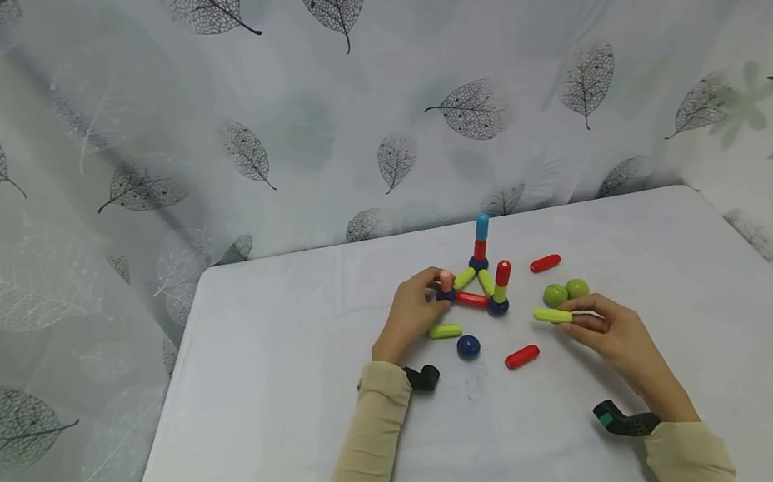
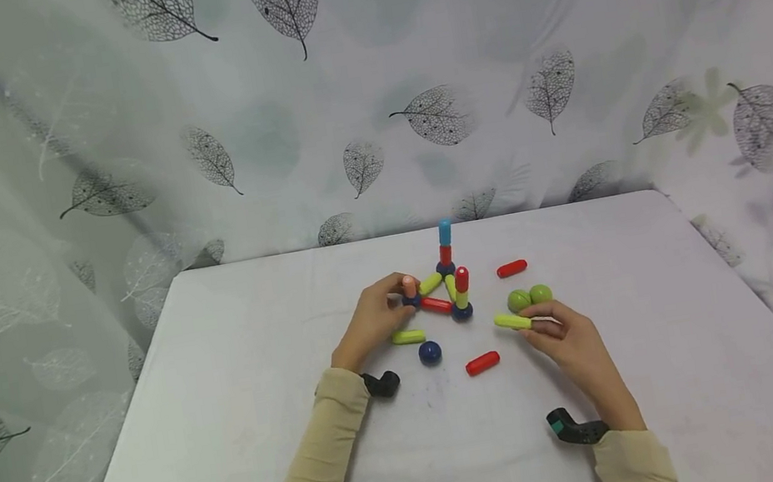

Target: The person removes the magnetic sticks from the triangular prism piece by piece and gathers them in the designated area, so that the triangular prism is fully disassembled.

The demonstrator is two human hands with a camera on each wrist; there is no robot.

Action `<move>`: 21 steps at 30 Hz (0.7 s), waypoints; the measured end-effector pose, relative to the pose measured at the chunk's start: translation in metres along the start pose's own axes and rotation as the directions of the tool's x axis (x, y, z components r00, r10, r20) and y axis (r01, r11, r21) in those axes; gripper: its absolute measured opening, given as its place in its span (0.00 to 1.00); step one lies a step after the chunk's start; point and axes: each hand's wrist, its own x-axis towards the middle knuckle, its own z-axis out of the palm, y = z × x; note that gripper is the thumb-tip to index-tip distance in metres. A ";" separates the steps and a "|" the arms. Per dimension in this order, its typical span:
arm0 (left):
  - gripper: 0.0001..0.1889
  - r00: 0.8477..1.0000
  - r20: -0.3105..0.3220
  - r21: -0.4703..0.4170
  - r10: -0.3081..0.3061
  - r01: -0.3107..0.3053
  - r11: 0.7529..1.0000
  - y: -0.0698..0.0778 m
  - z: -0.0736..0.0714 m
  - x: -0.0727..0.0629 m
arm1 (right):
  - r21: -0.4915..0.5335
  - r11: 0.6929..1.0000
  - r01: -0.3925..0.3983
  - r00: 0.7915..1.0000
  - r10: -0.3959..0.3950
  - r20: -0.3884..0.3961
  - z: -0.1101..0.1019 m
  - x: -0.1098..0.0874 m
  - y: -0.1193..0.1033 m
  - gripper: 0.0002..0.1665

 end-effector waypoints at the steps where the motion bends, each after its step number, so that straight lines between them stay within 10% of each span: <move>1: 0.21 1.000 -0.007 0.003 -0.001 0.001 1.000 0.000 -0.001 0.000 | -0.019 1.000 0.003 1.000 -0.003 -0.003 0.000 0.000 0.001 0.23; 21: 0.30 0.999 -0.027 0.073 -0.031 0.033 0.997 0.015 -0.012 -0.006 | -0.549 0.836 0.018 0.995 -0.069 -0.072 0.003 -0.001 0.005 0.16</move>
